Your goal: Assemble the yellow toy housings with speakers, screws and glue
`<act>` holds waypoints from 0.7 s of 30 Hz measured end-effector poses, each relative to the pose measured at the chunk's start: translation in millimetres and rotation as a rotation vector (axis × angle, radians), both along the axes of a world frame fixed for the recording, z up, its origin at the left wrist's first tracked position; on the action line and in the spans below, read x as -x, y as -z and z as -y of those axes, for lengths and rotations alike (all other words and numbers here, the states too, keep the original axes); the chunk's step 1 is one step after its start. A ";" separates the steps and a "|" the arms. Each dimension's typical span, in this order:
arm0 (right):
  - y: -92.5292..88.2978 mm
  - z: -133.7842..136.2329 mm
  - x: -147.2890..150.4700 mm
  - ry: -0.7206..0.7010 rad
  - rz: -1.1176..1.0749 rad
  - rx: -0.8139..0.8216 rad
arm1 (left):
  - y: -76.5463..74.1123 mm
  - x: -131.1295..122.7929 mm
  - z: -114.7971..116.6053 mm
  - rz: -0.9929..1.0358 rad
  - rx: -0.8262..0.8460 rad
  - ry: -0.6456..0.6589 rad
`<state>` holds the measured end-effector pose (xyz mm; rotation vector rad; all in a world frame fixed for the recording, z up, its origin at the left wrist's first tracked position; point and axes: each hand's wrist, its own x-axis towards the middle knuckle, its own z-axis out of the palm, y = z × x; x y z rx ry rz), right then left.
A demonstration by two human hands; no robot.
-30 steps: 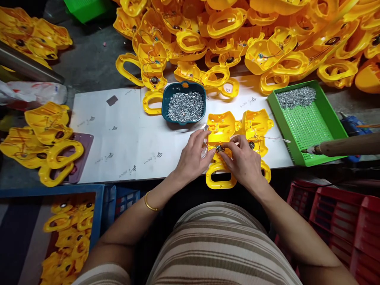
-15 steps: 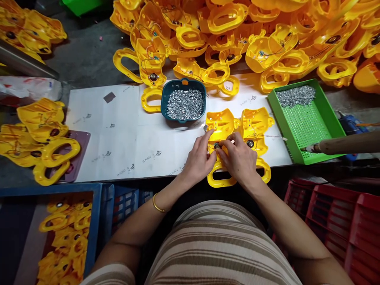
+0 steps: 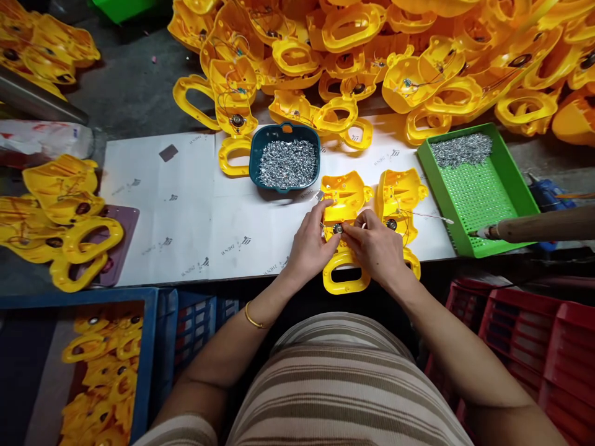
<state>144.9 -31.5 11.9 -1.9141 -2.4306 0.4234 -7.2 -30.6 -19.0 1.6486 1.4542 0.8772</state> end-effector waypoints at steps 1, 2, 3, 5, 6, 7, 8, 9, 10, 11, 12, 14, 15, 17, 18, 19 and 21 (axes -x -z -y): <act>-0.8 -0.9 0.8 -0.016 0.023 0.022 | -0.1 0.2 -0.8 -0.009 -0.007 0.007; -1.0 -1.8 1.4 -0.034 0.042 0.040 | -0.1 0.2 -1.8 -0.019 -0.017 0.012; -0.6 -2.6 1.7 -0.053 0.057 0.049 | -0.1 0.1 -3.0 -0.029 -0.024 0.017; 1.6 -3.4 1.3 -0.086 0.071 0.034 | -0.8 -0.3 -5.2 -0.046 -0.027 0.017; 3.1 -3.5 0.7 -0.096 0.070 0.016 | -1.9 -0.3 -5.9 -0.058 -0.020 0.013; 4.4 -3.4 0.2 -0.104 0.066 -0.004 | -3.5 0.2 -6.0 -0.072 -0.007 0.011; 5.4 -3.2 -0.2 -0.107 0.060 -0.022 | -5.8 1.4 -5.4 -0.081 0.013 0.012; 5.9 -3.0 -0.5 -0.110 0.052 -0.035 | -8.4 3.5 -3.8 -0.079 0.041 0.021; 5.8 -2.8 -0.5 -0.109 0.043 -0.043 | -11.1 6.8 -1.3 -0.058 0.074 0.033; 5.2 -2.7 -0.3 -0.109 0.033 -0.048 | -13.6 11.3 2.1 -0.022 0.106 0.037; 4.3 -2.6 -0.1 -0.105 0.023 -0.053 | -15.7 16.9 6.1 0.018 0.128 0.021; 2.0 -2.1 0.1 -0.089 -0.008 -0.059 | -17.9 30.1 14.7 0.052 0.126 -0.067; 1.1 -1.6 0.0 -0.076 -0.035 -0.063 | -18.0 36.9 18.7 0.038 0.117 -0.116; 0.3 0.5 -1.2 -0.053 -0.121 -0.080 | -16.9 48.4 24.7 -0.007 0.135 -0.160; 0.5 2.1 -2.0 -0.044 -0.177 -0.092 | -16.1 52.3 26.4 -0.017 0.166 -0.147; 0.9 4.2 -3.0 -0.041 -0.241 -0.100 | -15.3 54.7 27.3 -0.011 0.210 -0.117; 1.7 9.5 -4.7 -0.040 -0.371 -0.091 | -14.5 55.1 26.9 0.034 0.306 -0.055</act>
